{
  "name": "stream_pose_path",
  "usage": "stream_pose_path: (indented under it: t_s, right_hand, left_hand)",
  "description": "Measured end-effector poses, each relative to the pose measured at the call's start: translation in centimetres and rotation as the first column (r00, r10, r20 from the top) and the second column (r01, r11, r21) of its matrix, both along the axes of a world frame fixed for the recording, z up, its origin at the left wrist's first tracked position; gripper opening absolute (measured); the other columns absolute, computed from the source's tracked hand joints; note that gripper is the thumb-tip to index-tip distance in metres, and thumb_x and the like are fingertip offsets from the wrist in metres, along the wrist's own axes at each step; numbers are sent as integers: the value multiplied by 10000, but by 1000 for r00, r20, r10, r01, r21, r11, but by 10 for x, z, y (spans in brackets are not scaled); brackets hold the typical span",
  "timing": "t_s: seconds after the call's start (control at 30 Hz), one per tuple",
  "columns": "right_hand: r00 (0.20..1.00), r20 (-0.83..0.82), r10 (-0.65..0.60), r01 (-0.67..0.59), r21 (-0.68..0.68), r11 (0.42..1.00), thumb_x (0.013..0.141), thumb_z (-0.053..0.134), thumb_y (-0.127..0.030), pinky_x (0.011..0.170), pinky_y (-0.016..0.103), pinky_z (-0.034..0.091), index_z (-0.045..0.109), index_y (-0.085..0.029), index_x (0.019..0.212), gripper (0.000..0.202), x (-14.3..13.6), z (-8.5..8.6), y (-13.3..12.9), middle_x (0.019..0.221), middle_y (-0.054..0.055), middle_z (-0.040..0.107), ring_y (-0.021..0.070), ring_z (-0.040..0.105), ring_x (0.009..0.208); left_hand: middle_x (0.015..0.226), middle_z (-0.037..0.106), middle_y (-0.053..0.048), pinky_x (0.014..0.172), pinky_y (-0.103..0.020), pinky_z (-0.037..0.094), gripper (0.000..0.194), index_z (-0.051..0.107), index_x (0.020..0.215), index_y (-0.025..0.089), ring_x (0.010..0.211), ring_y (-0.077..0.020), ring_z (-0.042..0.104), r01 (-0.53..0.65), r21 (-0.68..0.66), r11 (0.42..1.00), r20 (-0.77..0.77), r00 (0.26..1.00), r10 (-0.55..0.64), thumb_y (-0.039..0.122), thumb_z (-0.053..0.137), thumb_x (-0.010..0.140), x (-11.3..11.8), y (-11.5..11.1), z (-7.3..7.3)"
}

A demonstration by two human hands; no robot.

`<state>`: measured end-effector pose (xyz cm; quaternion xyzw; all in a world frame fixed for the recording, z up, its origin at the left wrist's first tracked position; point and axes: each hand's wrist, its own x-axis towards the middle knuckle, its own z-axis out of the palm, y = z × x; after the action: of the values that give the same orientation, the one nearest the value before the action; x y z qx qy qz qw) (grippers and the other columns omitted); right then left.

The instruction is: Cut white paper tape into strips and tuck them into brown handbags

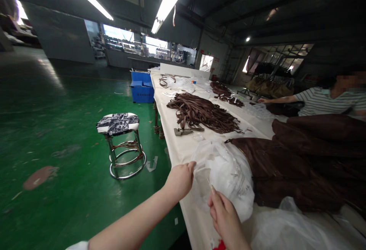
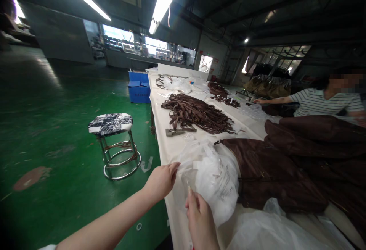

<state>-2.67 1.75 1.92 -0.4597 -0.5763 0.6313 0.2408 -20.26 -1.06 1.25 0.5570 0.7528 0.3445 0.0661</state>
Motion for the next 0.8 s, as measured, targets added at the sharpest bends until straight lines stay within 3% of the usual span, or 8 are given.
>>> stream_pose_path:
  t_s: [0.07,0.1,0.13,0.2,0.27,0.33,0.6,0.8]
  right_hand:
    - [1000,-23,-2,1,-41,999,693,546,-802,355,197,89,440,-215,625,600,1,0,0,470,-111,205,48,127,398]
    - [999,-37,-9,7,-56,998,692,546,-802,357,194,77,438,-214,627,602,1,1,0,470,-114,200,43,113,397]
    - [999,-49,-16,12,-69,998,690,550,-801,360,190,69,439,-211,629,604,2,1,1,470,-116,203,39,104,397]
    - [998,-62,-26,21,-81,997,682,565,-798,361,185,63,443,-206,629,606,2,3,1,469,-116,216,33,100,396]
    - [998,-63,-31,25,-92,995,680,574,-792,362,181,63,443,-204,627,604,2,4,2,463,-118,217,30,105,393]
    - [998,-64,-29,21,-112,994,687,573,-785,364,180,54,437,-206,627,598,2,3,1,453,-124,201,28,102,387]
    - [996,-80,-29,16,-163,986,692,534,-799,346,175,32,430,-208,632,603,1,-10,5,416,-133,226,11,103,331]
    - [995,-97,-35,17,-180,984,669,537,-819,333,167,31,450,-200,643,626,3,-14,7,409,-131,263,3,109,317]
  left_hand:
    - [891,728,-105,679,-322,489,293,625,1064,163,724,-225,684,28,-3,1000,190,981,-27,129,481,811,-1,7,3]
    - [877,730,-96,606,-292,480,236,620,1008,157,630,-189,662,54,-7,998,346,937,-49,156,489,812,-1,9,5]
    - [869,731,-87,533,-259,454,177,608,950,154,542,-150,622,95,-8,995,512,856,-77,191,506,811,-1,11,7]
    - [873,732,-81,440,-205,384,158,584,872,150,445,-86,536,185,15,983,773,622,-129,285,574,791,-2,11,11]
    - [878,731,-80,419,-177,349,249,585,843,142,438,-56,506,235,64,970,888,429,-163,354,660,735,-1,8,15]
    - [850,728,-75,417,-168,343,288,599,824,134,442,-48,505,266,90,960,925,335,-179,360,713,686,0,3,18]
    - [765,715,-50,406,-173,325,220,636,817,119,405,-43,489,342,132,930,946,238,-222,288,697,690,6,-7,20]
    - [719,703,-46,389,-171,297,180,626,782,116,393,-44,467,308,145,940,958,194,-211,249,681,674,5,-7,21]
